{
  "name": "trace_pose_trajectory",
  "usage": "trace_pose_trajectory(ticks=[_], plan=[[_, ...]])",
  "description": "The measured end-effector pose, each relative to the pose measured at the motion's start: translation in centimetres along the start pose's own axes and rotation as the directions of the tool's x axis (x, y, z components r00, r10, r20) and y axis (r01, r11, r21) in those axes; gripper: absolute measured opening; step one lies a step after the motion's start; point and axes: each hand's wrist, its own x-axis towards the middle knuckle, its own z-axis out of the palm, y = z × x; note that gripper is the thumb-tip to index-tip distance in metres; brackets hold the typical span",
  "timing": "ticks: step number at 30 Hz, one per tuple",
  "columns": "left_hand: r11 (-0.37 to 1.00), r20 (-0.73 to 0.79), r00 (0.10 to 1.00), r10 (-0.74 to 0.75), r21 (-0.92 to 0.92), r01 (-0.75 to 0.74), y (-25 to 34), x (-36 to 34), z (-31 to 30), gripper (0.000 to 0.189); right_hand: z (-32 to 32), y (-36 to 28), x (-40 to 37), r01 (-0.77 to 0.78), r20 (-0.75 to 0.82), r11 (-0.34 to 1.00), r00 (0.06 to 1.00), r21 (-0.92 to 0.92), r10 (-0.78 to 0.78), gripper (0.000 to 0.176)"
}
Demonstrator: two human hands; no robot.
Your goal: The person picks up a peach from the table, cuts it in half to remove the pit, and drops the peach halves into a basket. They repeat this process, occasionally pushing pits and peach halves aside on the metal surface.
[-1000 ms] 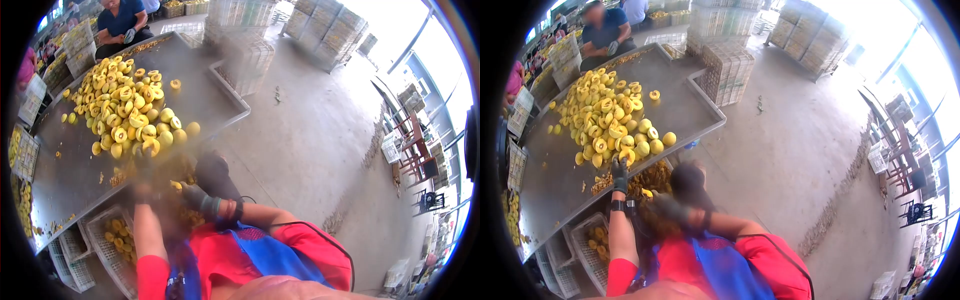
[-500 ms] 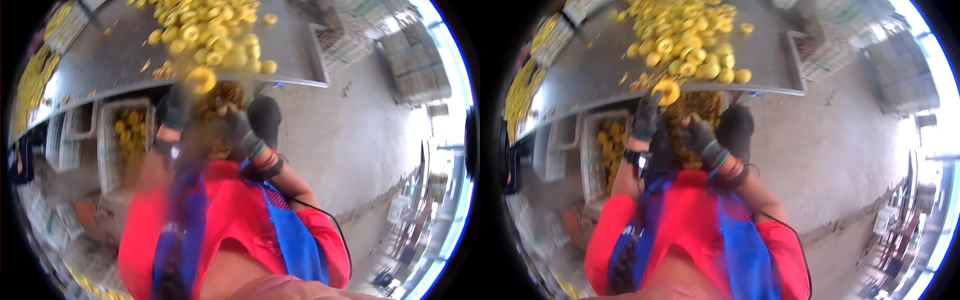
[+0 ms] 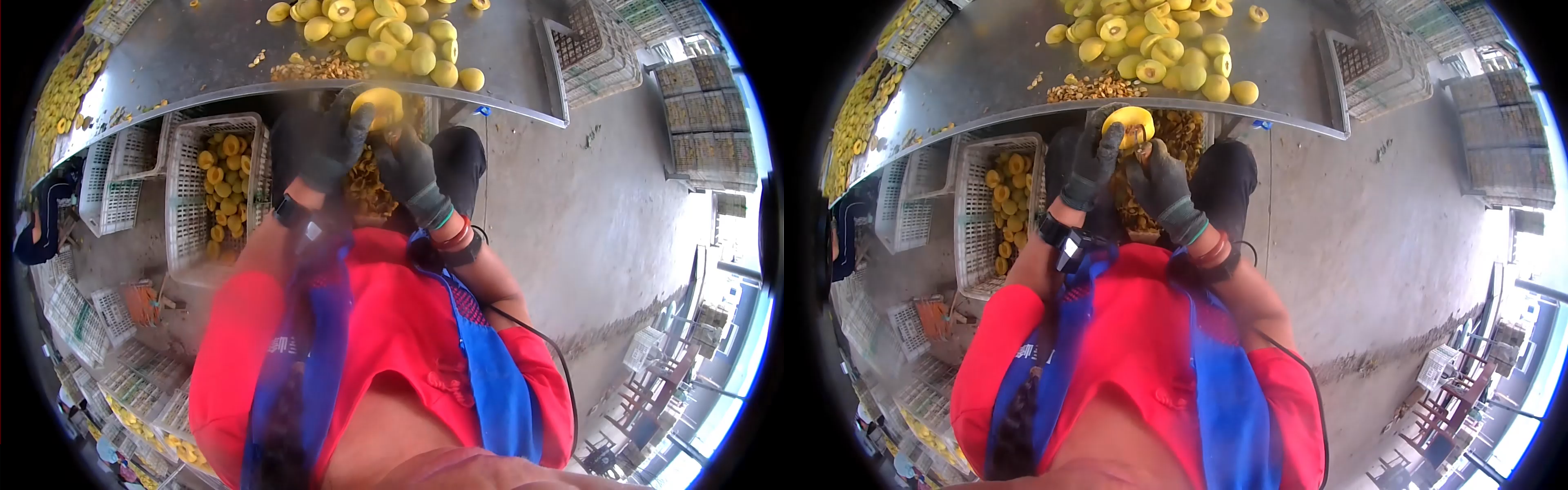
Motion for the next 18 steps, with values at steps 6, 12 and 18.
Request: trace_pose_trajectory(ticks=[6,12,18], plan=[[0.985,0.002,1.0,-0.008,-0.17,0.008,0.9,-0.1,0.8,0.038,-0.2,-0.4,-0.2,-0.014,-0.028,0.993,0.999,0.118,0.018,0.018],[0.972,-0.064,0.998,0.021,-0.233,-0.036,1.4,-0.6,1.8,0.031,-0.1,0.1,-0.2,0.021,0.018,0.995,1.0,0.095,-0.023,0.015],[0.97,0.002,0.997,0.073,-0.231,-0.071,1.2,-0.1,1.2,0.032,-2.0,-1.8,0.1,-0.491,0.438,0.72,0.853,0.491,0.283,0.012]])
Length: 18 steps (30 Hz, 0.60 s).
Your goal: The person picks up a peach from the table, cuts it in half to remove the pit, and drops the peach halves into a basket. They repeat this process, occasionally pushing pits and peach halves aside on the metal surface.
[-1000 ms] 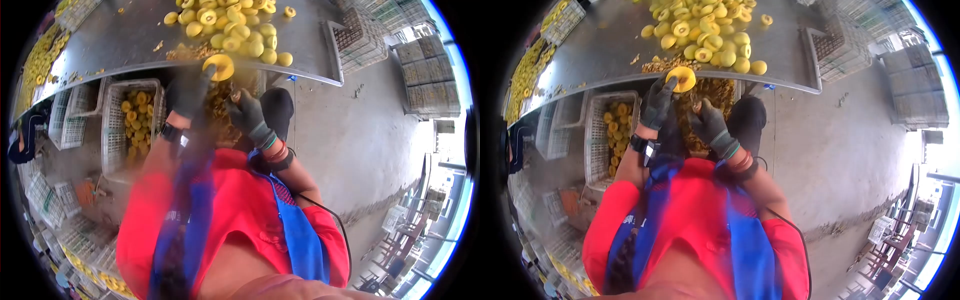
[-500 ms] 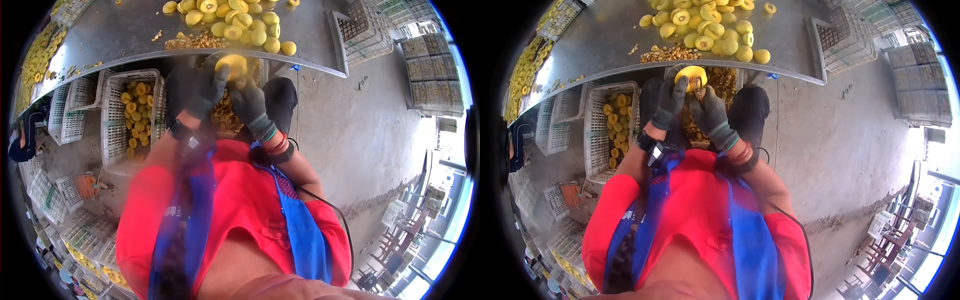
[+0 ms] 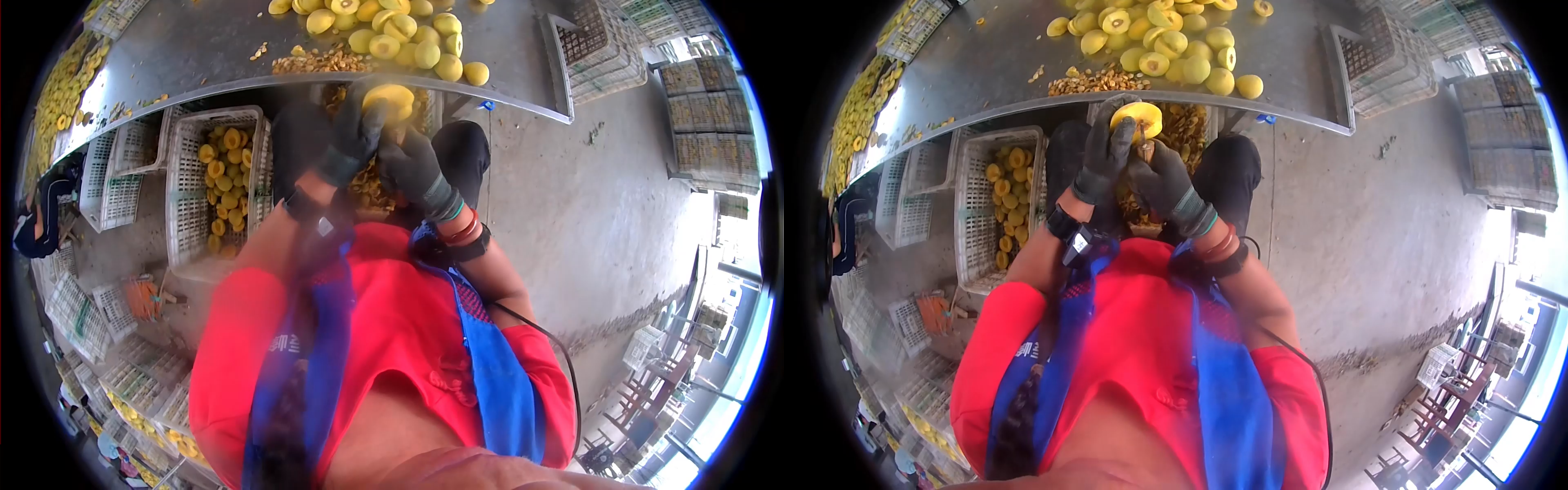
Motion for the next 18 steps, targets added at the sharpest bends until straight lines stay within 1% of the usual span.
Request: trace_pose_trajectory(ticks=[1,4,7,9,10,11,13,14,15,16,17,18], plan=[[0.999,0.015,1.0,-0.023,-0.026,0.024,0.0,0.0,0.0,0.032,-0.1,-0.7,-0.3,-0.092,0.077,0.992,0.993,0.084,0.085,0.012],[0.999,0.048,0.999,0.008,-0.04,-0.006,-0.9,-0.4,-0.2,0.032,-0.4,-0.5,0.0,-0.164,0.152,0.977,0.978,0.137,0.143,0.012],[0.993,0.088,0.995,-0.047,-0.108,0.057,-0.5,-0.6,-0.7,0.032,-1.1,-0.9,-0.2,-0.351,0.334,0.883,0.911,0.313,0.243,0.014],[0.931,0.178,0.965,-0.194,-0.276,0.238,0.4,-0.3,-1.2,0.032,-1.5,-0.8,0.0,-0.406,0.417,0.855,0.872,0.324,0.256,0.016],[0.898,0.197,0.947,-0.255,-0.315,0.308,0.3,-0.5,-1.4,0.032,-1.5,-0.7,0.1,-0.434,0.458,0.839,0.85,0.329,0.26,0.016],[0.858,0.215,0.924,-0.316,-0.352,0.375,0.3,-0.6,-1.6,0.033,-1.4,-0.6,0.2,-0.431,0.461,0.841,0.85,0.326,0.257,0.016],[0.811,0.178,0.889,-0.422,-0.364,0.458,-0.4,-1.0,-1.5,0.034,-1.3,-0.5,0.4,-0.425,0.468,0.849,0.847,0.314,0.251,0.016],[0.895,0.159,0.891,-0.426,-0.07,0.441,-0.4,-0.9,-2.2,0.036,-0.9,-0.2,0.5,-0.399,0.437,0.875,0.862,0.273,0.256,0.016],[0.893,0.142,0.894,-0.425,0.23,0.387,-0.2,-0.7,-3.4,0.037,-0.2,0.2,0.3,-0.371,0.404,0.9,0.878,0.23,0.258,0.015],[0.873,0.118,0.889,-0.443,0.282,0.398,-0.6,-0.8,-4.2,0.038,0.2,0.6,0.3,-0.344,0.369,0.92,0.893,0.189,0.258,0.015],[0.849,0.094,0.882,-0.462,0.333,0.409,-0.9,-0.9,-5.0,0.039,0.2,1.0,0.3,-0.334,0.375,0.926,0.893,0.177,0.25,0.014],[0.859,0.066,0.861,-0.505,0.141,0.493,-2.3,-1.1,-5.5,0.039,0.1,1.5,0.5,-0.322,0.383,0.932,0.892,0.164,0.24,0.015]])
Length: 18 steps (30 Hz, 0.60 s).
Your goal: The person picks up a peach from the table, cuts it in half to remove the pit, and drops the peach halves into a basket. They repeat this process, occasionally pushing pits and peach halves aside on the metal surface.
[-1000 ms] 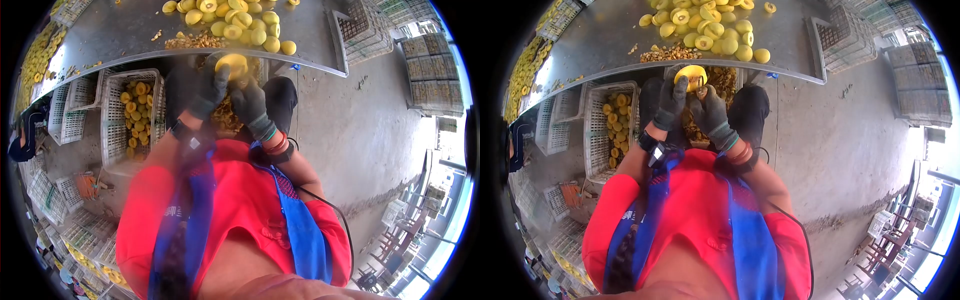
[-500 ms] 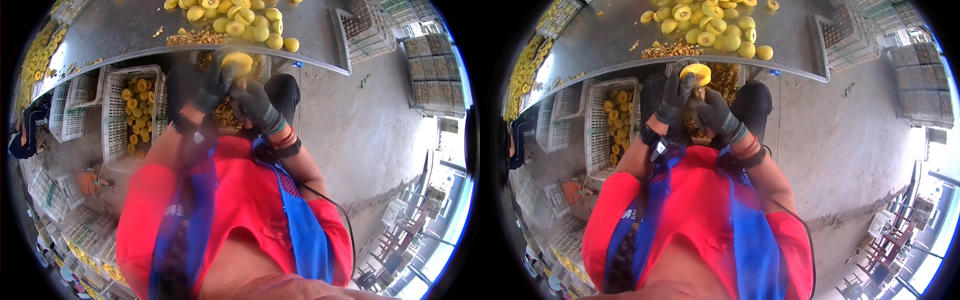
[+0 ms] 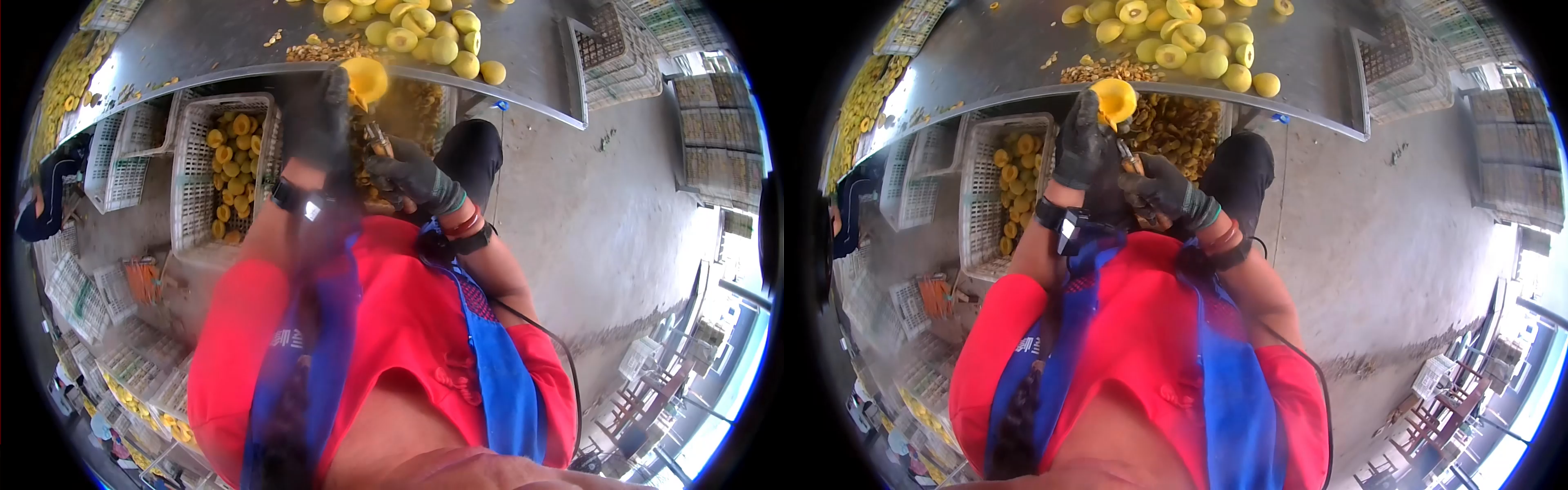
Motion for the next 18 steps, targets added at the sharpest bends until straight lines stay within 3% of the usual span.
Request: trace_pose_trajectory(ticks=[1,2,4,5,7,8,10,12,14,16,18], plan=[[0.996,-0.038,0.999,-0.003,-0.088,-0.001,-0.2,0.2,-0.2,0.04,-0.2,0.2,0.3,0.008,0.011,1.0,1.0,-0.018,-0.008,0.015],[0.984,-0.075,0.997,-0.005,-0.176,-0.008,-0.3,0.3,-0.3,0.04,-0.3,0.5,0.7,0.091,-0.082,0.977,0.991,-0.194,-0.108,0.016],[0.987,-0.192,0.977,0.09,-0.112,-0.113,0.2,0.2,-0.3,0.042,-0.2,1.0,1.6,0.184,-0.207,0.826,0.918,-0.533,-0.338,0.018],[0.984,-0.244,0.96,0.139,-0.077,-0.162,0.5,0.1,-0.3,0.043,-0.3,1.2,2.3,0.275,-0.147,0.654,0.845,-0.705,-0.514,0.019],[0.98,-0.139,0.976,0.171,-0.081,-0.183,0.8,-0.2,-0.2,0.042,-0.6,1.2,3.4,0.339,0.081,0.186,0.639,-0.922,-0.765,0.021],[0.978,-0.085,0.979,0.186,-0.086,-0.193,1.2,-0.3,-0.2,0.042,-0.7,0.9,3.5,0.243,0.051,0.171,0.7,-0.955,-0.712,0.021],[0.953,-0.007,0.967,0.253,0.174,-0.248,2.6,-0.5,-0.6,0.042,-0.4,0.0,3.5,0.052,-0.026,0.113,0.8,-0.992,-0.599,0.024],[0.927,-0.014,0.953,0.304,0.235,-0.292,2.4,-0.4,-0.2,0.042,0.0,-0.2,3.3,-0.078,-0.119,0.103,0.856,-0.992,-0.502,0.026],[0.938,-0.126,0.932,0.341,0.11,-0.329,1.1,0.0,0.8,0.041,0.5,-0.7,2.9,-0.186,-0.204,0.084,0.889,-0.979,-0.41,0.028],[0.976,-0.183,0.96,0.211,0.097,-0.196,0.6,0.1,0.5,0.039,0.6,-1.2,2.3,-0.281,-0.286,0.063,0.902,-0.958,-0.322,0.028],[0.952,-0.268,0.929,0.256,0.239,-0.193,0.3,0.2,-0.3,0.038,-0.2,-0.6,2.3,-0.338,-0.331,0.02,0.908,-0.941,-0.258,0.027]])
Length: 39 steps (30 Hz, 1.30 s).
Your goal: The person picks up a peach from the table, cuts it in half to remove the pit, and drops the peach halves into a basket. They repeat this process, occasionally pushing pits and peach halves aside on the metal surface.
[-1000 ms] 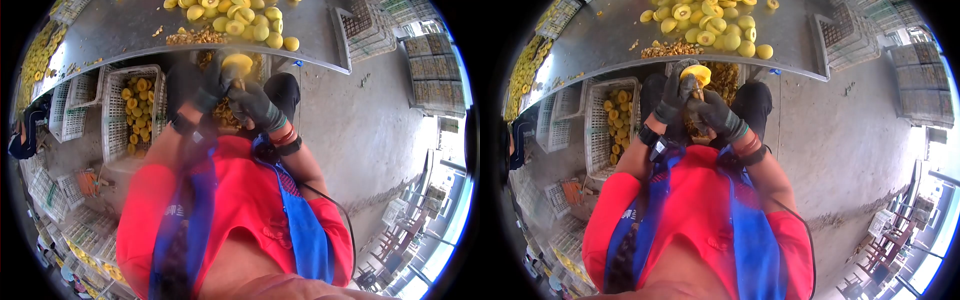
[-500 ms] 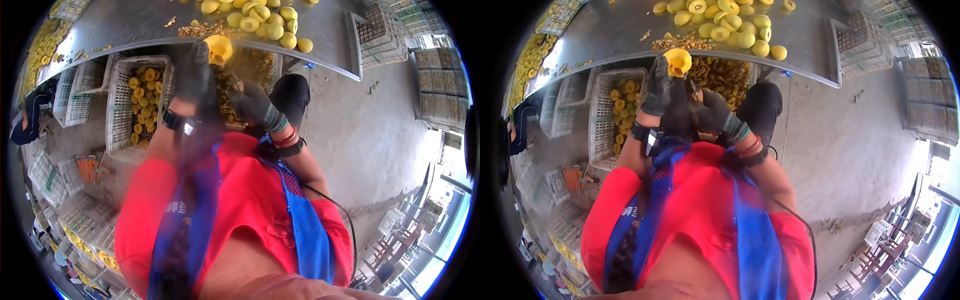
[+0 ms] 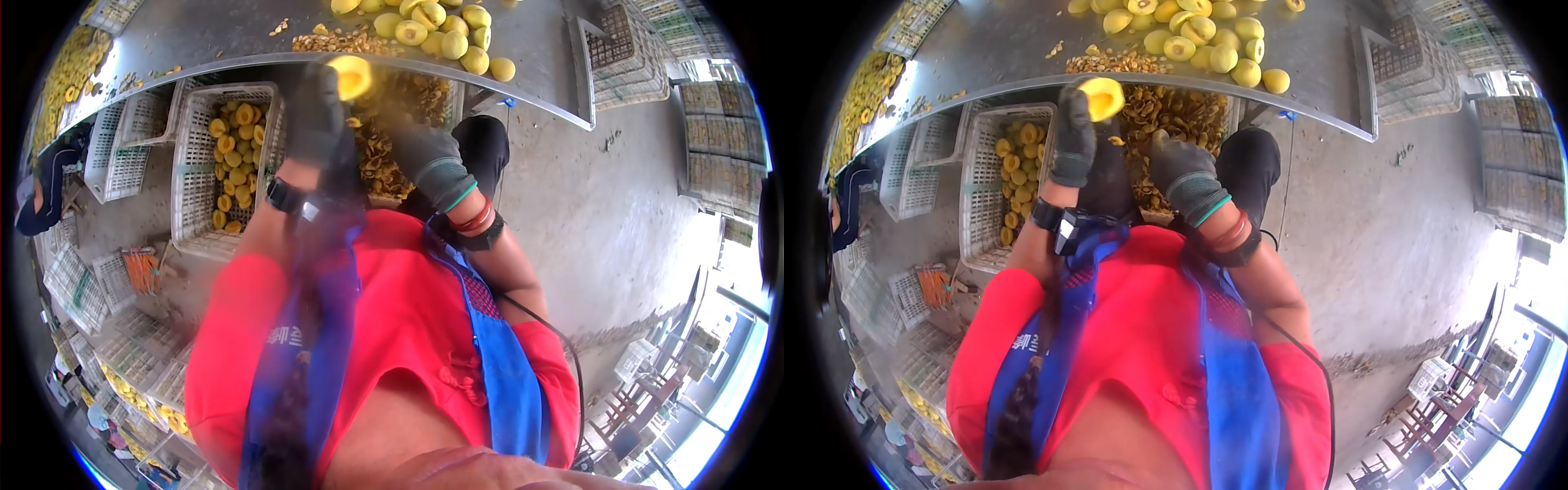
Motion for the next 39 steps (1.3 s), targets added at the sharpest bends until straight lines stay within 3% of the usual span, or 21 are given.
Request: trace_pose_trajectory(ticks=[2,4,5,6,9,12,14,16,19,22,25,26,28,29,30,31,33,34,37,39], plan=[[0.939,-0.138,0.971,0.198,0.309,-0.147,-1.3,0.7,-1.7,0.038,1.6,1.4,0.1,-0.007,0.038,1.0,0.999,-0.023,0.008,0.027],[0.975,-0.275,0.957,0.089,0.22,-0.028,-6.3,1.8,-4.2,0.03,3.1,3.0,0.2,0.034,0.052,0.999,0.998,-0.018,-0.033,0.028],[0.953,-0.355,0.933,-0.053,0.26,0.153,-5.9,2.1,-5.5,0.03,3.0,3.2,0.2,0.049,0.036,0.999,0.998,0.0,-0.049,0.028],[0.912,-0.399,0.913,-0.079,0.342,0.229,-7.7,2.4,-6.8,0.032,3.0,3.5,0.3,0.061,0.018,0.998,0.998,0.018,-0.062,0.029],[0.741,-0.263,0.939,0.223,0.671,0.012,-9.6,3.9,-7.9,0.034,1.7,3.2,0.2,0.009,-0.016,0.995,1.0,0.097,-0.007,0.03],[0.834,-0.13,0.912,0.388,0.47,-0.288,-8.3,6.8,-2.9,0.038,1.4,3.0,0.3,-0.007,-0.078,0.985,0.997,0.175,0.021,0.029],[0.922,0.047,0.964,0.263,0.284,-0.265,-7.1,8.7,2.0,0.039,1.9,3.2,0.6,0.036,-0.153,0.976,0.988,0.214,-0.003,0.028],[0.963,0.231,0.969,0.092,0.226,-0.145,-6.1,10.5,7.1,0.041,3.8,4.4,1.0,0.105,-0.247,0.965,0.968,0.24,-0.044,0.025],[0.86,0.288,0.911,0.294,0.336,-0.384,-6.8,12.2,13.2,0.038,8.0,7.2,1.9,0.212,-0.343,0.961,0.929,0.175,-0.142,0.023],[0.738,0.499,0.851,0.166,0.51,-0.443,-8.7,13.5,16.3,0.034,8.4,7.4,1.5,0.208,-0.389,0.952,0.915,0.223,-0.109,0.021],[0.773,0.602,0.793,-0.097,0.547,-0.321,-7.9,14.1,16.1,0.045,4.4,5.0,0.0,0.071,-0.328,0.937,0.944,0.343,0.049,0.02],[0.779,0.603,0.794,-0.078,0.534,-0.329,-8.3,13.9,15.9,0.041,4.7,5.4,0.1,0.094,-0.338,0.942,0.941,0.323,0.022,0.02],[0.896,0.501,0.864,-0.048,0.403,-0.184,-8.5,13.2,15.2,0.045,5.5,6.2,0.6,0.144,-0.356,0.947,0.934,0.288,-0.034,0.021],[0.939,0.445,0.894,-0.045,0.325,-0.114,-8.7,12.9,14.7,0.046,5.6,6.3,0.9,0.213,-0.418,0.907,0.907,0.363,-0.046,0.02],[0.981,0.323,0.943,0.077,0.145,-0.13,-10.3,12.5,15.1,0.049,5.6,6.5,1.2,0.283,-0.478,0.857,0.877,0.43,-0.05,0.019],[0.996,0.393,0.916,-0.08,-0.011,0.092,-8.5,12.1,13.7,0.048,5.5,6.3,1.1,0.351,-0.534,0.799,0.844,0.488,-0.045,0.018],[0.806,0.576,0.754,-0.316,-0.256,0.533,-2.3,10.5,9.3,0.047,2.8,4.4,0.4,0.134,-0.196,0.384,0.972,0.914,0.129,0.015],[0.76,0.569,0.8,-0.189,-0.431,0.486,-2.3,9.5,8.6,0.042,1.3,3.5,0.0,-0.022,0.006,0.117,0.991,0.993,0.134,0.014],[0.749,0.557,0.825,-0.095,-0.506,0.427,-2.2,7.4,7.2,0.041,-0.4,2.2,-0.3,0.043,-0.056,0.125,0.993,0.991,0.102,0.01],[0.792,0.468,0.872,-0.146,-0.473,0.387,-2.9,6.1,7.8,0.04,-1.2,1.5,-0.5,0.044,-0.059,0.123,0.991,0.991,0.116,0.011]])
